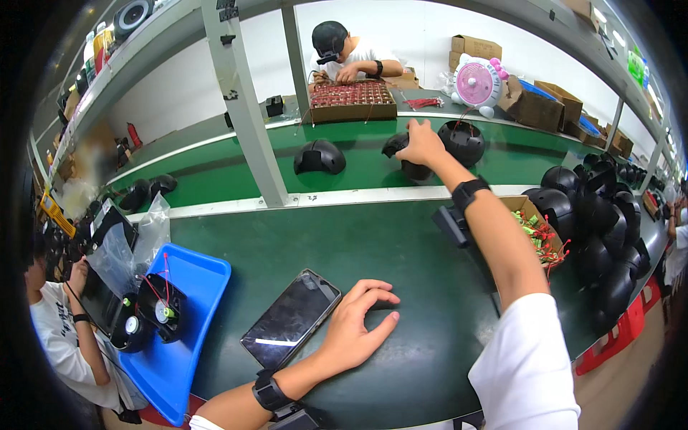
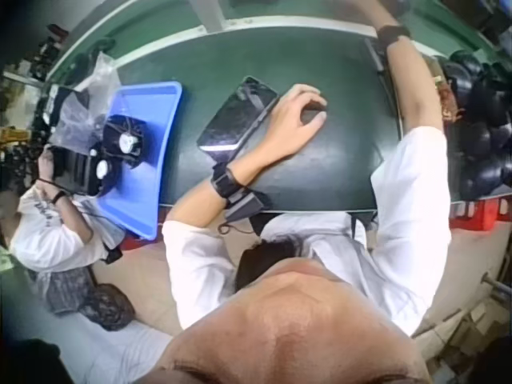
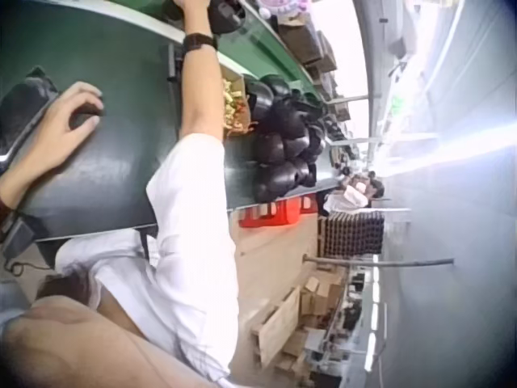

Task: Assembling the outer shell and battery components of a small electronic device on a factory line.

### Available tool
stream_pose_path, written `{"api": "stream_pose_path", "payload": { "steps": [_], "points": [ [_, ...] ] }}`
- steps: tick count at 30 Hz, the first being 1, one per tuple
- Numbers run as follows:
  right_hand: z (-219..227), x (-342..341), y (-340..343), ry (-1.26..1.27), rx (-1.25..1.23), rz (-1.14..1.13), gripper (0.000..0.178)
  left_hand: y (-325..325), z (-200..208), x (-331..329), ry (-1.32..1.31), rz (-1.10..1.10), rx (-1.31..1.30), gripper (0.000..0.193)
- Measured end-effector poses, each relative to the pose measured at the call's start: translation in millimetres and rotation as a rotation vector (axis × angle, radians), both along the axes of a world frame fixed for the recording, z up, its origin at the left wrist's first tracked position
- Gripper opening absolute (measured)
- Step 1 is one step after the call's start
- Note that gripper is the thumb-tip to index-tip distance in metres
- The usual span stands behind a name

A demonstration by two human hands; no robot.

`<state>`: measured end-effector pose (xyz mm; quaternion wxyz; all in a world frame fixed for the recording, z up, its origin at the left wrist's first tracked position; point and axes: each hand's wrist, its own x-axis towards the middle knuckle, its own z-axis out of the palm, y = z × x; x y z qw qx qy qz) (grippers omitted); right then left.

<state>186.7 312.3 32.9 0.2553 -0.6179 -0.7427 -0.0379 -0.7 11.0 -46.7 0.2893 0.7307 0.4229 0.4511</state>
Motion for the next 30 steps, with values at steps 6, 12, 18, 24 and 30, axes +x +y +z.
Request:
{"api": "stream_pose_path", "payload": {
  "steps": [6, 12, 18, 24, 30],
  "points": [
    [23, -10, -61, -0.040, -0.263, 0.810, 0.091, 4, -1, 3, -0.009, -0.003, -0.001, 0.019],
    [19, -84, -70, 0.084, -0.138, 0.941, 0.084, 4, 0, -1, -0.042, 0.000, -0.023, 0.018],
    [-3, -121, 9, -0.070, 0.068, 0.612, 0.077, 7, -3, 3, -0.109, 0.003, -0.014, 0.024],
    [-27, -117, 55, -0.026, -0.064, 0.364, 0.095, 26, -12, -7, -0.166, 0.232, 0.045, 0.028],
    [-57, -103, 84, 0.191, -0.175, 0.415, 0.091, 52, -8, -32, -0.086, 0.612, 0.137, 0.024]
  ]
}}
